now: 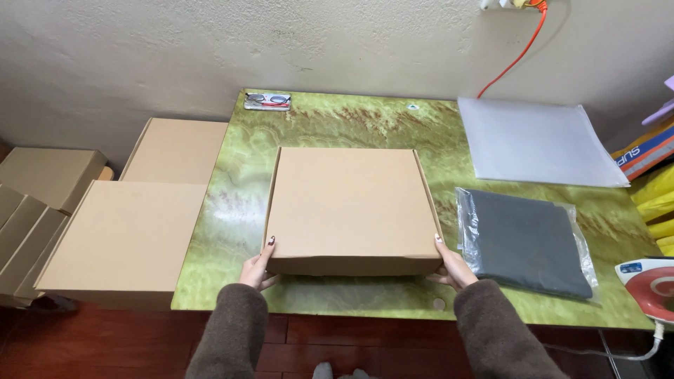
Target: The person hangs a grey t-shirt on a metal hanger and places it on a clothing rack. Then they open a cardboard box, remove a black garment in a plastic bag, and place the empty box aside. Finally, they unpack the garment from the bag and fold it on the table.
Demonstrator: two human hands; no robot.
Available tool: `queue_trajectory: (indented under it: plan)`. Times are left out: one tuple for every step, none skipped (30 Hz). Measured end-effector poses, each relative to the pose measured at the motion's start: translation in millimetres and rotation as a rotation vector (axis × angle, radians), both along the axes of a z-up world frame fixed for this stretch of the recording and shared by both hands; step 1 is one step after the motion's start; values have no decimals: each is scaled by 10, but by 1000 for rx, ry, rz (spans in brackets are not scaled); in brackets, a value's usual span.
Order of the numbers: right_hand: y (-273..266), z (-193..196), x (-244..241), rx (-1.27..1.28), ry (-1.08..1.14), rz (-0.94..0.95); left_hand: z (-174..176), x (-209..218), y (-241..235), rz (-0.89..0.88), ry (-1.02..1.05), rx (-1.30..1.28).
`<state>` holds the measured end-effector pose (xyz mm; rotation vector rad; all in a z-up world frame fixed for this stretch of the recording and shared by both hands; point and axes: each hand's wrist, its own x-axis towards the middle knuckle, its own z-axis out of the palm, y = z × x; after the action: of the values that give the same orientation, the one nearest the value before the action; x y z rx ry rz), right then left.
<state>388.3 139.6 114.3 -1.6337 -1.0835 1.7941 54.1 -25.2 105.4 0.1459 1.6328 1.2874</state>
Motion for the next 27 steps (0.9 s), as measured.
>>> queue_trajectory:
  plan:
    - [-8,-37,-4,-1,0,3,-20,17,-3,3,0,-1]
    - [-16,-73,-8,23,2,-29,-39,34,-5,51,2,9]
    - [-18,-106,-15,49,5,-60,-55,50,-5,100,6,19]
    - [-19,-140,2,48,4,-56,-53,61,-20,105,5,18]
    - [-24,-178,15,58,14,-62,-52,70,-43,131,7,33]
    - [-29,-217,27,69,24,-67,-53,78,-67,157,9,49]
    - [-71,-173,15,67,24,-60,-129,55,-87,164,9,47]
    - [-112,-130,4,86,25,-52,-205,30,-108,189,31,79]
    - [-149,-85,-3,106,24,-43,-286,14,-131,216,52,110]
    - [-174,-66,-11,104,22,-34,-310,7,-153,225,51,108]
    - [-193,-48,-31,126,74,-42,-334,-7,-178,251,61,143]
    - [-214,-31,-52,148,126,-50,-360,-23,-205,276,72,178]
    - [-217,-53,-65,146,125,-39,-300,-10,-253,288,72,177]
    - [-220,-75,-80,173,151,-29,-240,2,-300,303,93,214]
    - [-213,-93,-90,201,176,-18,-179,18,-337,318,115,251]
    - [-226,-42,-122,199,175,-7,-134,22,-364,329,114,250]
    - [-253,4,-161,227,182,5,-90,17,-405,345,126,278]
    - [-282,50,-206,254,189,17,-46,6,-448,361,139,306]
    - [-273,32,-242,252,190,26,-20,-23,-491,370,140,304]
    - [-265,16,-285,265,205,34,7,-59,-536,365,158,321]
    - [-258,4,-323,278,218,41,32,-91,-576,360,173,339]
    - [-278,11,-385,277,217,48,24,-146,-619,367,173,338]
    - [-294,20,-451,284,226,54,11,-205,-656,380,180,355]
    - [-314,30,-526,291,235,61,-2,-272,-699,393,186,372]
    - [-327,14,-603,294,235,68,39,-326,-756,400,186,375]
    - [-343,0,-688,292,241,70,82,-387,-817,404,197,384]
    - [-370,-21,-781,288,247,73,122,-454,-891,407,208,392]
